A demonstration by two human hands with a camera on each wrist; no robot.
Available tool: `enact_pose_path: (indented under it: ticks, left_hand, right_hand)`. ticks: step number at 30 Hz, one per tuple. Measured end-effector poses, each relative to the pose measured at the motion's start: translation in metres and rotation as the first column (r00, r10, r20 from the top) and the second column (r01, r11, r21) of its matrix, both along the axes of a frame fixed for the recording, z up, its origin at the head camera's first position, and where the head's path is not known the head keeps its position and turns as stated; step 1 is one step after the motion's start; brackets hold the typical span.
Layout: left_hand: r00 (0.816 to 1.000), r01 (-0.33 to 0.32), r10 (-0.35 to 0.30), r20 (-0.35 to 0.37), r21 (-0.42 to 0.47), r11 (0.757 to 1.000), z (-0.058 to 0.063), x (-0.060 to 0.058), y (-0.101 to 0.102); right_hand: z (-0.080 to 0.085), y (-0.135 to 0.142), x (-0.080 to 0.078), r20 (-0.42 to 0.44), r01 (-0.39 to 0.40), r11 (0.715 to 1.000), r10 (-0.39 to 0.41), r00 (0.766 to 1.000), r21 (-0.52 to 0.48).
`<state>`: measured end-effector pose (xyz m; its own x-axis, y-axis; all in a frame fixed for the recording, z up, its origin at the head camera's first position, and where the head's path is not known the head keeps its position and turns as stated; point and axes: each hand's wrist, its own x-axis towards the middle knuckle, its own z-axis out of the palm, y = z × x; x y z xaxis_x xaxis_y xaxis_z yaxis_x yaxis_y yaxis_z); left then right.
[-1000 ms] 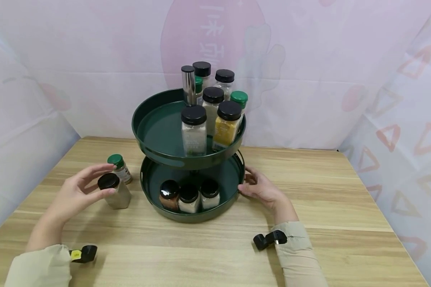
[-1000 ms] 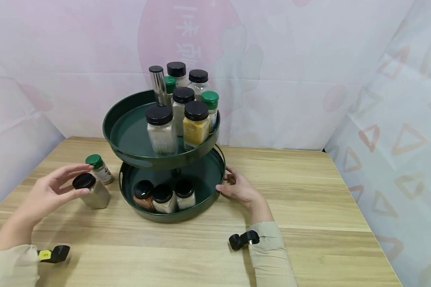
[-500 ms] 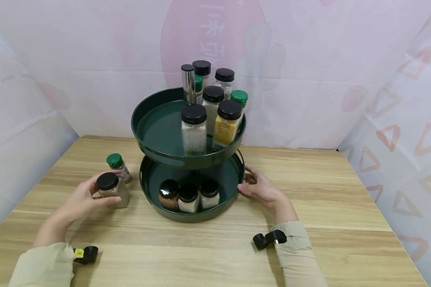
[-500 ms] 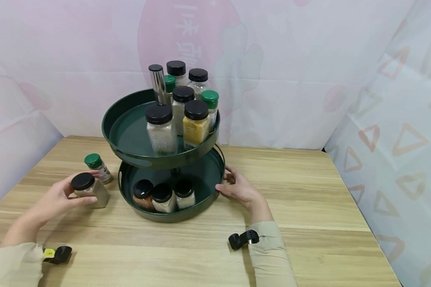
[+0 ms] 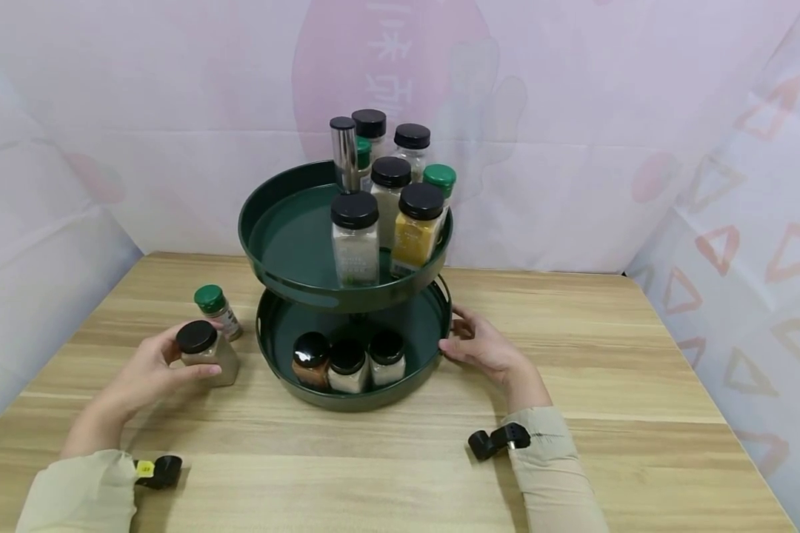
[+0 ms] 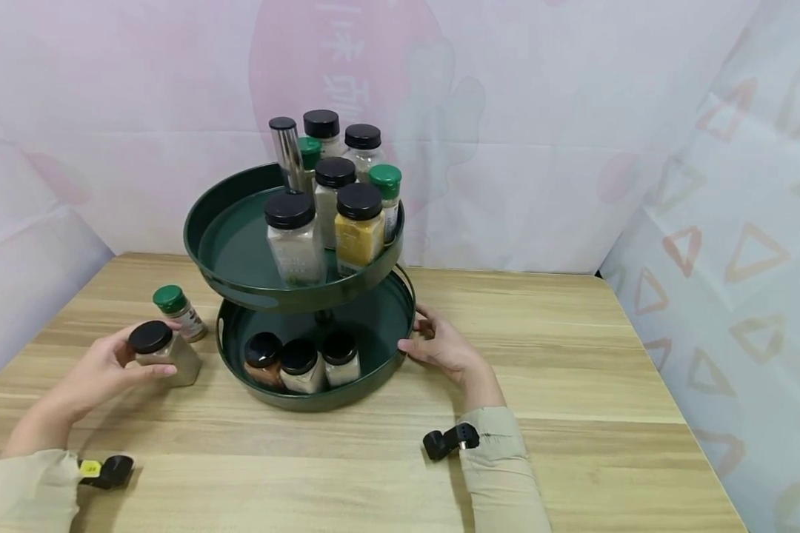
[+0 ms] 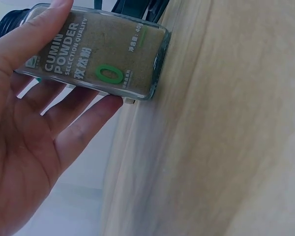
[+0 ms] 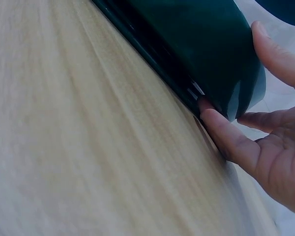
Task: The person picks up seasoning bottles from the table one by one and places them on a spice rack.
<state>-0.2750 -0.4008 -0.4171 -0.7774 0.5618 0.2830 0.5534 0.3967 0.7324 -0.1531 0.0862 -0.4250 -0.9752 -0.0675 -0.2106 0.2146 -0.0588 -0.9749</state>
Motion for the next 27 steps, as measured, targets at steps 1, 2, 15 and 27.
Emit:
enact_pose_path:
  ticks: [1, 2, 15, 27]
  left_hand:
    - [1.000, -0.007, 0.007, -0.004, -0.001, 1.000, 0.000, 0.000, 0.000]
    - [1.000, -0.014, 0.014, -0.007, -0.002, 1.000, 0.001, 0.001, 0.000]
    - [0.997, -0.079, 0.079, -0.013, -0.025, 0.997, 0.003, 0.004, -0.005]
    - [0.998, -0.028, 0.030, -0.048, 0.027, 0.999, 0.019, 0.006, 0.001]
  right_hand:
    - [0.000, 0.000, 0.000, 0.000, 0.002, 1.000, -0.002, 1.000, -0.002]
    - [0.001, -0.001, 0.000, 0.000, 0.003, 1.000, -0.003, 1.000, -0.004]
    - [0.000, 0.000, 0.000, -0.003, 0.001, 1.000, -0.001, 1.000, -0.008]
    - [-0.002, 0.001, -0.001, -0.025, -0.018, 1.000, 0.018, 1.000, -0.006]
